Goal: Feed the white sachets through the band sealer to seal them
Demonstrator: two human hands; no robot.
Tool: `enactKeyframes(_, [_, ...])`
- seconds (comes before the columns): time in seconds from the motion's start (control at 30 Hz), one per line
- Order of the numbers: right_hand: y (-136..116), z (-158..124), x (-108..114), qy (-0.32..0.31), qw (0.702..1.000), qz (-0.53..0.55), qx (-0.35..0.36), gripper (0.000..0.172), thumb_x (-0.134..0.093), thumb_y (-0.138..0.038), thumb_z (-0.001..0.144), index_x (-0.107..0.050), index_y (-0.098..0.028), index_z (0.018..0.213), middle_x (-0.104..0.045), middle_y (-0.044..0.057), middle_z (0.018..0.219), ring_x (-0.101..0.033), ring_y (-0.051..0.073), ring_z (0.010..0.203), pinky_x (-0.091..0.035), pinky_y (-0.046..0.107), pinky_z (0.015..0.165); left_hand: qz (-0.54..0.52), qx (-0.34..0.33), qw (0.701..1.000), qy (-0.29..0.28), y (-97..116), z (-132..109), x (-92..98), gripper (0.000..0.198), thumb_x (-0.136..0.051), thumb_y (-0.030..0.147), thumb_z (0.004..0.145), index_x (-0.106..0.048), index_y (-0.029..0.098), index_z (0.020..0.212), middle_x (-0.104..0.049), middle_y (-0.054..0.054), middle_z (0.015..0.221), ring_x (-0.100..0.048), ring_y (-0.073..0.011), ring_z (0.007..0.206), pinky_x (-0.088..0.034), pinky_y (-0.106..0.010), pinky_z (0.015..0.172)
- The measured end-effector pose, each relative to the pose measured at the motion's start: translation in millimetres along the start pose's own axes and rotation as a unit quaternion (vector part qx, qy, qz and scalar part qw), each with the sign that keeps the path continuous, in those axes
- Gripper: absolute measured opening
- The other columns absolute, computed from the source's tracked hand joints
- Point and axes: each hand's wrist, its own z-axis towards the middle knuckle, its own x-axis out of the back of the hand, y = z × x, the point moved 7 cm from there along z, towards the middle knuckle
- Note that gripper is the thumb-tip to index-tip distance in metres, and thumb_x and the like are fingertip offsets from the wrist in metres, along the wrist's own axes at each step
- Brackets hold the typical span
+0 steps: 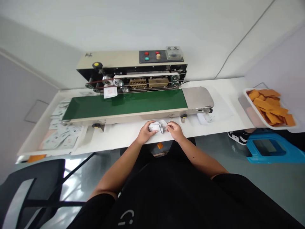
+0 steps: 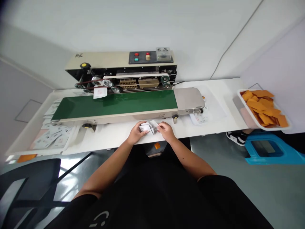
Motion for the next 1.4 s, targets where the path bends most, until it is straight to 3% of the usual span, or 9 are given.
enactKeyframes(0.2, [-26.4,-15.4,27.8,0.081,0.995,0.049,-0.034,0.041,-0.072,-0.058,0.089,-0.069,-0.017,0.094,-0.069,0.003,0.074,-0.067,0.014,0.066,-0.059,0.029,0.067,-0.094,0.055,0.994,0.016,-9.9,5.4,5.3,0.080,-0.096,0.045,0.068,-0.060,0.019,0.134,-0.070,-0.014,0.132,-0.070,-0.0270,0.116,-0.057,-0.039,0.101])
enactKeyframes(0.37, [-92.3,-18.2,74.9,0.146,0.987,0.068,-0.029,0.041,-0.081,-0.053,0.085,-0.073,-0.015,0.100,-0.074,0.005,0.081,-0.067,0.013,0.061,-0.059,0.027,0.060,-0.112,0.070,0.991,-0.018,-12.5,2.7,5.7,0.076,-0.096,0.044,0.069,-0.060,0.019,0.131,-0.071,-0.012,0.128,-0.070,-0.0260,0.116,-0.056,-0.039,0.102])
enactKeyframes(0.5, [-134.2,-0.7,96.2,0.158,0.984,0.065,-0.043,0.042,-0.084,-0.050,0.083,-0.072,-0.013,0.102,-0.072,0.005,0.074,-0.063,0.011,0.054,-0.054,0.023,0.051,-0.110,0.069,0.991,-0.030,-13.6,3.5,6.2,0.074,-0.096,0.044,0.070,-0.061,0.019,0.130,-0.071,-0.011,0.127,-0.069,-0.0243,0.114,-0.056,-0.037,0.101])
enactKeyframes(0.63, [-134.6,32.7,108.0,0.179,0.975,0.098,-0.087,0.040,-0.086,-0.042,0.081,-0.072,-0.013,0.104,-0.073,0.007,0.077,-0.067,0.012,0.056,-0.058,0.024,0.053,-0.106,0.073,0.991,-0.048,-15.8,4.5,3.3,0.075,-0.094,0.047,0.071,-0.059,0.018,0.131,-0.070,-0.012,0.124,-0.069,-0.0235,0.111,-0.056,-0.037,0.099])
enactKeyframes(0.77, [-121.4,78.0,114.0,0.181,0.968,0.130,-0.115,0.029,-0.083,-0.030,0.086,-0.071,-0.013,0.105,-0.074,0.008,0.079,-0.071,0.014,0.063,-0.066,0.028,0.060,-0.086,0.073,0.993,-0.044,-16.8,4.0,4.3,0.079,-0.094,0.051,0.070,-0.059,0.018,0.132,-0.069,-0.013,0.126,-0.068,-0.0242,0.113,-0.056,-0.038,0.100])
enactKeyframes(1.0, [-122.1,132.1,123.6,0.211,0.964,0.145,-0.074,0.018,-0.080,-0.021,0.088,-0.071,-0.012,0.100,-0.072,0.006,0.075,-0.074,0.013,0.066,-0.068,0.023,0.063,-0.084,0.081,0.992,-0.052,-17.7,3.0,4.5,0.082,-0.094,0.054,0.069,-0.058,0.019,0.134,-0.069,-0.013,0.126,-0.068,-0.0257,0.114,-0.055,-0.040,0.103])
enactKeyframes(1.17, [-129.0,148.1,112.8,0.233,0.961,0.108,-0.105,0.013,-0.078,-0.017,0.085,-0.073,-0.010,0.096,-0.069,0.003,0.068,-0.069,0.010,0.058,-0.063,0.018,0.055,-0.092,0.083,0.990,-0.060,-16.3,2.2,1.2,0.083,-0.094,0.054,0.070,-0.057,0.017,0.134,-0.070,-0.013,0.124,-0.070,-0.0249,0.112,-0.056,-0.039,0.101])
enactKeyframes(1.27, [-138.1,156.5,94.9,0.168,0.978,0.066,-0.106,0.019,-0.078,-0.021,0.088,-0.074,-0.010,0.103,-0.069,0.004,0.074,-0.067,0.009,0.058,-0.064,0.022,0.058,-0.086,0.080,0.991,-0.058,-15.5,2.1,0.2,0.083,-0.094,0.054,0.070,-0.057,0.017,0.135,-0.070,-0.014,0.126,-0.069,-0.0245,0.112,-0.056,-0.037,0.099])
enactKeyframes(1.4, [-169.2,130.8,90.6,0.202,0.978,-0.043,0.041,0.031,-0.074,-0.036,0.094,-0.072,-0.014,0.117,-0.070,0.008,0.099,-0.070,0.012,0.073,-0.065,0.026,0.067,-0.073,0.069,0.993,-0.053,-15.2,2.1,0.9,0.081,-0.095,0.049,0.070,-0.059,0.017,0.135,-0.069,-0.014,0.127,-0.068,-0.0250,0.113,-0.054,-0.039,0.102])
